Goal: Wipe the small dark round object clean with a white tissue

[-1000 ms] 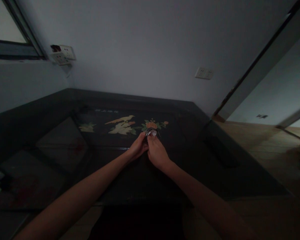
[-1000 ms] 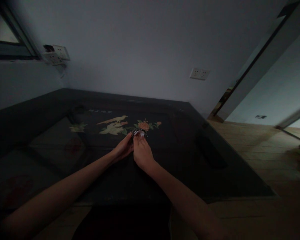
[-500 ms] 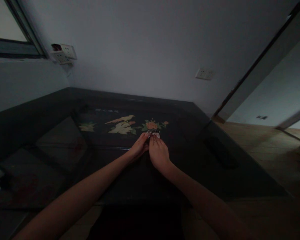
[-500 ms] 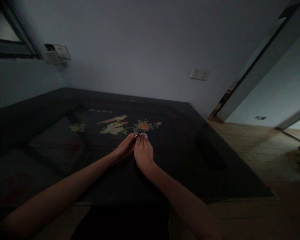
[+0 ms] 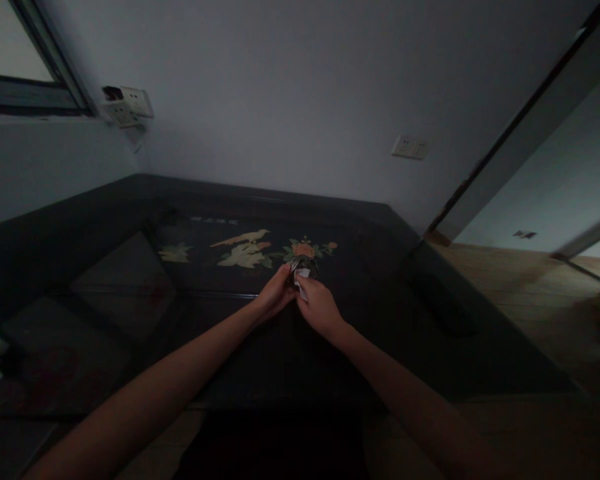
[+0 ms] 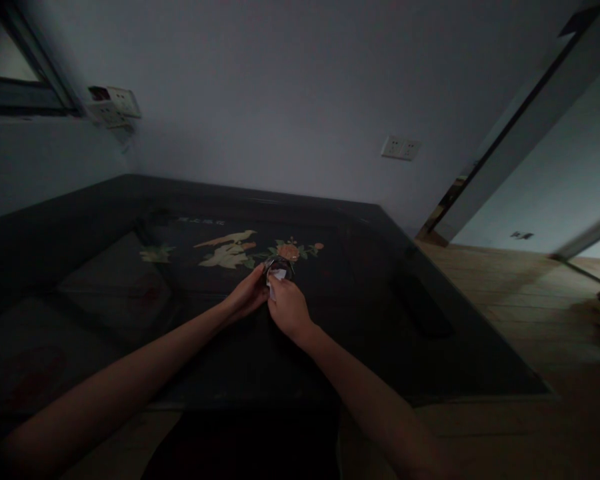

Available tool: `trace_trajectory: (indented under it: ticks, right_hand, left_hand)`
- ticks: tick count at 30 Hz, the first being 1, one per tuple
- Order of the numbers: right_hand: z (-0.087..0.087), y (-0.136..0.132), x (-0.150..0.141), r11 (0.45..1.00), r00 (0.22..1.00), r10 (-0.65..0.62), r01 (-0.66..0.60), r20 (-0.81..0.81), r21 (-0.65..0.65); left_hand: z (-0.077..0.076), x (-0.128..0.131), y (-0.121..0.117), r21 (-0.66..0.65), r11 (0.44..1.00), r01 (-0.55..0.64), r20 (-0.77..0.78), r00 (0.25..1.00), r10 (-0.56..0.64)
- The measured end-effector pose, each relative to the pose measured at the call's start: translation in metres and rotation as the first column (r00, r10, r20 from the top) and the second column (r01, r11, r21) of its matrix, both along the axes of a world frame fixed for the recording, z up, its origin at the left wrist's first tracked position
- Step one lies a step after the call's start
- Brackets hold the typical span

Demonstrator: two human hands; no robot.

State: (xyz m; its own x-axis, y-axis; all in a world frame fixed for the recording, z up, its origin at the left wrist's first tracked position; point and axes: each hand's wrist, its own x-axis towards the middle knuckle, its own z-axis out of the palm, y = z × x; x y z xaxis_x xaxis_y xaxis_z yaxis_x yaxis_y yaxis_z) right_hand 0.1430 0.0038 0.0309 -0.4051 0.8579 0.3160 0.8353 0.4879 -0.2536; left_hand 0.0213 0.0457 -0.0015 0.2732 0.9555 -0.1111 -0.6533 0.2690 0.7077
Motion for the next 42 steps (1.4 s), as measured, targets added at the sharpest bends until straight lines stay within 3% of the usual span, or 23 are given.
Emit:
trace_trajectory:
  ticks: [5,12,22,32,38,42]
  right_hand:
    - [-0.009,0.003,-0.005,0.99,0.997,0.02,-0.03,0.073,0.14]
    - [-0.002,-0.005,-0.011,0.988,0.978,-0.108,0.086,0.177,0.125]
    - [-0.002,-0.002,-0.005,0.987,0.991,0.019,-0.039,0.131,0.153]
    - [-0.004,-0.003,-0.009,0.969,0.95,-0.145,0.08,0.277,0.233]
    - [0.009,-0.007,-0.009,0.986,0.937,-0.101,0.05,0.333,0.157]
    - [0.011,-0.006,-0.006,0.997,0.976,-0.039,0.024,0.214,0.069]
  left_hand:
    - [0.003,0.0,-0.001,-0.035,0.996,0.08,0.044,0.996,-0.078]
    - [0.003,0.002,-0.002,-0.06,0.996,0.068,0.039,0.997,-0.066]
    - [0.008,0.001,-0.005,-0.05,0.996,0.07,0.063,0.996,-0.067]
    - [0.005,0.003,-0.003,-0.059,0.995,0.079,0.047,0.996,-0.076]
    - [0.004,0.002,-0.003,-0.056,0.997,0.055,0.028,0.998,-0.054]
    - [0.003,0.0,-0.001,-0.051,0.997,0.055,0.035,0.998,-0.053]
